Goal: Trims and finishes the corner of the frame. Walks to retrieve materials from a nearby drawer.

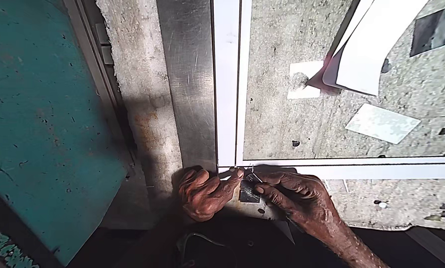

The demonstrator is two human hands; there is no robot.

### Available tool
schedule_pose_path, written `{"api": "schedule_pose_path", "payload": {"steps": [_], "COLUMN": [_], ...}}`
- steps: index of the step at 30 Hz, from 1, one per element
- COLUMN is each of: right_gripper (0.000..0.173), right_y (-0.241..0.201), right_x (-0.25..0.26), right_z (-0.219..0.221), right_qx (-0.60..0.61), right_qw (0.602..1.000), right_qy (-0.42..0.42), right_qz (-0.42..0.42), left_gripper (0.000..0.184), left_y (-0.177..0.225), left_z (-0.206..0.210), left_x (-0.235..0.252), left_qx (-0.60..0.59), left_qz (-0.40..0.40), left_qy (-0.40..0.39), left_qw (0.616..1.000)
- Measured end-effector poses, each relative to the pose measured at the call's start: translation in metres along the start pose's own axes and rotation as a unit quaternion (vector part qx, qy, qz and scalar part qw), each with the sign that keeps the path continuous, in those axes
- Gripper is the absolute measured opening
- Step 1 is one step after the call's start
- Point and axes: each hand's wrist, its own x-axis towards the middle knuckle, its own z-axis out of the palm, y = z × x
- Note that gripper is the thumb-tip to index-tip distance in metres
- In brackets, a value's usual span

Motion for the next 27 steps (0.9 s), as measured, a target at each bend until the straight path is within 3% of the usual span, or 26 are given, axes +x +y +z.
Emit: {"api": "schedule_pose_path", "payload": {"steps": [21,27], "right_gripper": [0.019,0.019], "right_y": [0.003,-0.012], "right_x": [-0.002,-0.013], "right_z": [-0.001,-0.003], "right_qx": [0.016,0.021], "right_qw": [1.0,0.999], "right_qy": [0.001,-0.011], "right_qz": [-0.004,-0.035], "left_gripper": [0.027,0.025], "left_y": [-0.002,0.0], "left_z": [-0.002,-0.009], "left_x": [0.001,-0.006], "left_qx": [0.001,-0.088], "left_qz": [0.003,0.03], "left_qy": [-0.012,0.032], "left_qw": [1.0,0.995]}}
